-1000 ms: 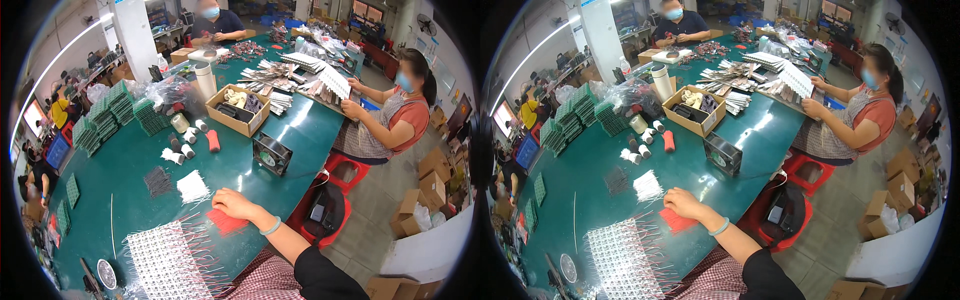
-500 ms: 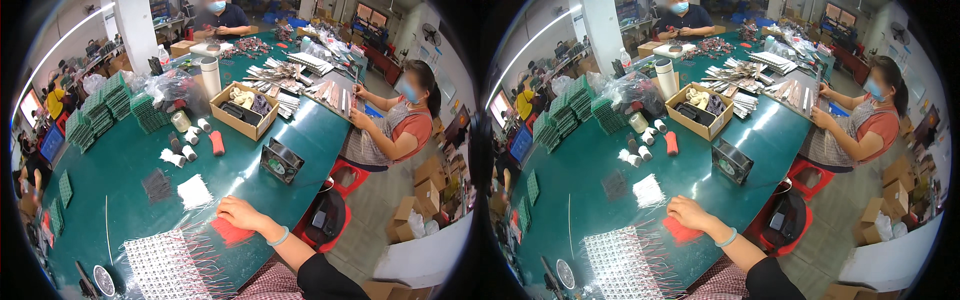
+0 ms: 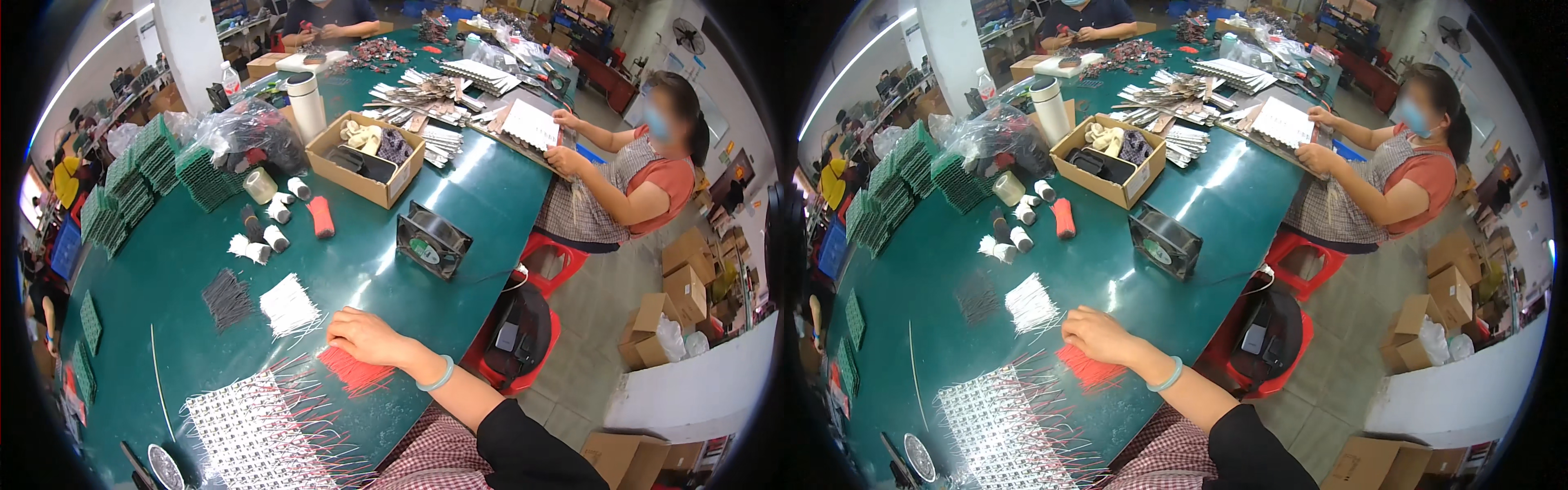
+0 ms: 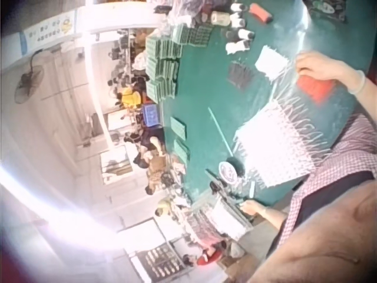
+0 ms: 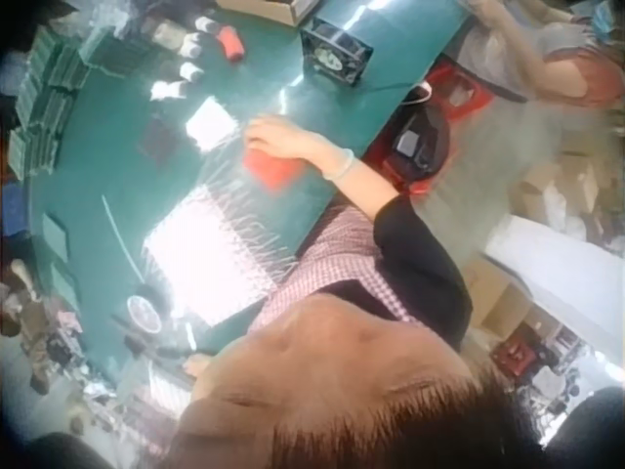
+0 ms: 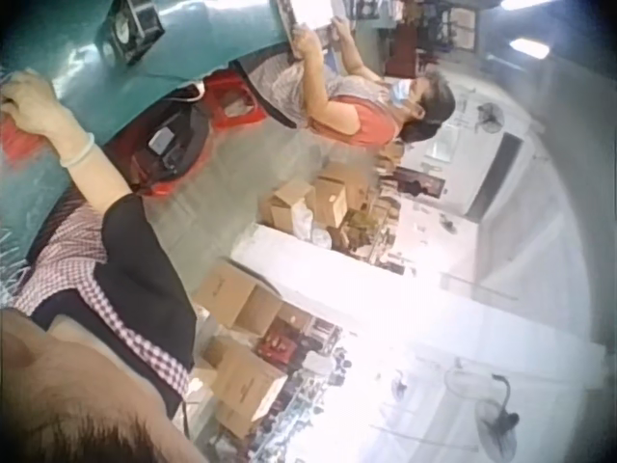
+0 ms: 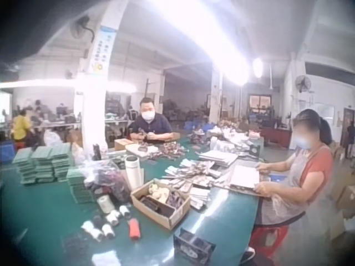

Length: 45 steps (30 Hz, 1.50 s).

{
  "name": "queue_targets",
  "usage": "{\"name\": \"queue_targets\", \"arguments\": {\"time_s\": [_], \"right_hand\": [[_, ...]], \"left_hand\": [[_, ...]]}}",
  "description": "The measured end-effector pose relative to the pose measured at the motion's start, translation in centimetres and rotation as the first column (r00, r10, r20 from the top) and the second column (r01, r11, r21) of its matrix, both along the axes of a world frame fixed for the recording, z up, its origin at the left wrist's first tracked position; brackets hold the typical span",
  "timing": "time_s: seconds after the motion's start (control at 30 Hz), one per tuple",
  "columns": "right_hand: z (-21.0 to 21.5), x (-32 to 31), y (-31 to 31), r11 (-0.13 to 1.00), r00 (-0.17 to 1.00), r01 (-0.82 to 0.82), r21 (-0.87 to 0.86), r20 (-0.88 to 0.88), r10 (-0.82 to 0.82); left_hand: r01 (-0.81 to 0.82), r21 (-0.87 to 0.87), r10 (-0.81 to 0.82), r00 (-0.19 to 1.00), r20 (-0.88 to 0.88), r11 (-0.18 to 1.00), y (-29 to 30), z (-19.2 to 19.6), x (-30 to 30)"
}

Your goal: The person uses a soldering iron to attach red and white wires to a large grid of LED modules on a green workbench. They repeatedly pick up wires, position them on the board, and apply heat to secure the connections. The person also uses a thin stick to adjust the wires on the board.

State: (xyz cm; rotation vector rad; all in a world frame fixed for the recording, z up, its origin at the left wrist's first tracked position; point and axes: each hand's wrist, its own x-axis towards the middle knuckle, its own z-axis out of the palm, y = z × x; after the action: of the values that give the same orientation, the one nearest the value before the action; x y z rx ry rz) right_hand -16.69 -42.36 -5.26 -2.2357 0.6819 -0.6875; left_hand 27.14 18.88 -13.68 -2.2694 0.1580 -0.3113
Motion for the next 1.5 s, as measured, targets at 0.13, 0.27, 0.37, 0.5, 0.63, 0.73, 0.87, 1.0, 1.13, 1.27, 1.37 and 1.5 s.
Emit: {"name": "queue_targets", "arguments": {"time_s": [0.13, 0.27, 0.37, 0.5, 0.63, 0.73, 0.87, 1.0, 1.13, 1.27, 1.37, 1.5], "right_hand": [[0.1, 0.2, -0.1, 1.000, 1.000, -0.019, 0.004, -0.008, 0.019], [0.3, 0.1, -0.2, 0.999, 0.999, 0.016, 0.032, -0.036, -0.015], [0.8, 0.0, -0.4, 0.998, 0.997, 0.000, 0.055, -0.076, 0.004], [0.5, 0.1, -0.4, 0.999, 0.997, 0.002, 0.044, -0.075, 0.002], [0.2, 0.2, -0.3, 0.999, 0.997, 0.002, 0.037, -0.071, 0.001], [0.4, 0.3, -0.4, 0.999, 0.996, 0.006, 0.053, -0.087, -0.001], [0.0, 0.5, -0.5, 0.999, 0.997, -0.016, 0.043, -0.079, 0.019], [-0.4, 0.0, -0.7, 1.000, 0.998, -0.015, 0.025, -0.054, 0.016], [-0.4, 0.4, -0.5, 0.999, 0.998, -0.024, 0.026, -0.051, 0.025], [-0.5, 0.5, -0.4, 0.999, 0.998, -0.019, 0.028, -0.057, 0.021], [-0.6, 0.6, -0.3, 1.000, 0.999, -0.014, 0.022, -0.049, 0.015], [-0.7, 0.6, -0.3, 0.999, 0.999, -0.007, 0.050, -0.050, 0.009]], "left_hand": [[0.093, 0.090, -0.075, 0.980, -0.182, 0.992, 0.0, 2.1, 0.1], [0.095, -0.172, -0.090, 0.995, 0.036, 0.981, -2.1, 3.6, -2.6], [0.140, -0.219, -0.132, 0.990, 0.048, 0.966, -4.2, 4.3, -3.5], [0.196, -0.269, -0.192, 0.981, 0.043, 0.943, -2.4, 2.5, -2.9], [0.184, -0.329, -0.183, 0.982, 0.036, 0.926, -3.9, 3.5, -3.6], [0.194, -0.378, -0.192, 0.981, 0.043, 0.905, -4.1, 3.7, -3.0], [0.222, -0.471, -0.240, 0.971, 0.024, 0.854, -4.2, 3.8, -3.7], [0.285, -0.545, -0.335, 0.942, 0.007, 0.788, -5.6, 4.3, -3.6], [0.327, -0.603, -0.433, 0.901, -0.035, 0.728, -8.2, 4.6, -3.7], [0.340, -0.661, -0.476, 0.879, -0.029, 0.668, -10.6, 5.0, -3.5], [0.344, -0.701, -0.499, 0.866, -0.019, 0.624, -12.1, 5.2, -3.1], [0.333, -0.747, -0.520, 0.854, -0.020, 0.576, -13.6, 5.2, -2.8]]}}
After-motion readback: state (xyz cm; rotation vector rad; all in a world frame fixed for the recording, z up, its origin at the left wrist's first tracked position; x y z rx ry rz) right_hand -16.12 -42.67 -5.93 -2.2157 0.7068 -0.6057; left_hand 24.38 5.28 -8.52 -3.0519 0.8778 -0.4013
